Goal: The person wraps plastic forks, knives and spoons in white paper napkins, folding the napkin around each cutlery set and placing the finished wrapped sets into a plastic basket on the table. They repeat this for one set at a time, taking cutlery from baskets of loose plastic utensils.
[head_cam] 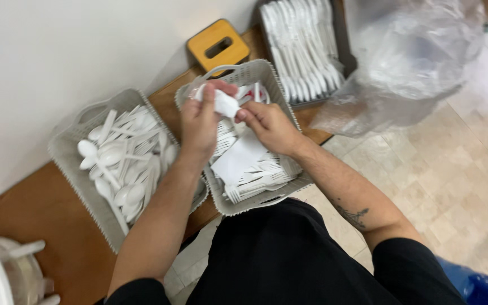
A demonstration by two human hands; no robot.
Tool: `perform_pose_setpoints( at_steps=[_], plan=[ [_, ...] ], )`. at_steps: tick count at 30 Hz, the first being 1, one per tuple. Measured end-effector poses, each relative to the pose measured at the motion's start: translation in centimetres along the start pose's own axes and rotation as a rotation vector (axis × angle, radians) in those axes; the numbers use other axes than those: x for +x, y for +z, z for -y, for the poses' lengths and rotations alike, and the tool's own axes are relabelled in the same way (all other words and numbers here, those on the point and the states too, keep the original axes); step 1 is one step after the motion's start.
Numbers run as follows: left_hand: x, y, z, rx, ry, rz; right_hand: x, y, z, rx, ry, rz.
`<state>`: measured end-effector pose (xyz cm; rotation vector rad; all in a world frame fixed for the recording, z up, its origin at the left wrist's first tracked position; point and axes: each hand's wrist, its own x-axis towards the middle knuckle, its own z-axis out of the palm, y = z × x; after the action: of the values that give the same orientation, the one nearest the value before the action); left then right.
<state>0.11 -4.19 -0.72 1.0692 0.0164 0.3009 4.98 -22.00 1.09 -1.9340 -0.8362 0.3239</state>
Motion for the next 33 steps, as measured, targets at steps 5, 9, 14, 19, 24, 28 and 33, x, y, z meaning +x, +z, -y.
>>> perform_pose_setpoints(
  at_steps=[5, 9, 14, 19, 24, 28, 33],
  plan=[
    [-0.7, 1.5, 1.0, -0.011, 0.032, 0.046, 0.0, -0.2, -0.1, 0.076, -0.063, 0.009],
    [-0.8, 2.5, 1.4, 0.059, 0.038, 0.067, -0.3, -0.1, -0.8, 0.213, -0.048, 0.016],
    [-1.2, 2.7, 1.2, 0.234, 0.009, 0.077, -0.2, -0.1, -1.0, 0.352, -0.022, 0.066],
    [0.0, 1.3, -0.1, 0.083, 0.012, 0.041, -0.1, -0.4, -0.4, 0.438, 0.115, 0.169],
    [0.7, 0.1, -0.3, 0.035, 0.118, -0.047, -0.2, -0.6, -0.1, 0.172, 0.067, 0.278],
    [0.4, 0.6, 0.9, 0.110, 0.094, -0.006, -0.3, -0.1, -0.4, 0.016, -0.051, 0.192],
    [-1.2, 3.2, 3.3, 0.318, 0.131, 0.096, -0.1, 0.1, -0.7, 0.194, -0.298, -0.014]
  ],
)
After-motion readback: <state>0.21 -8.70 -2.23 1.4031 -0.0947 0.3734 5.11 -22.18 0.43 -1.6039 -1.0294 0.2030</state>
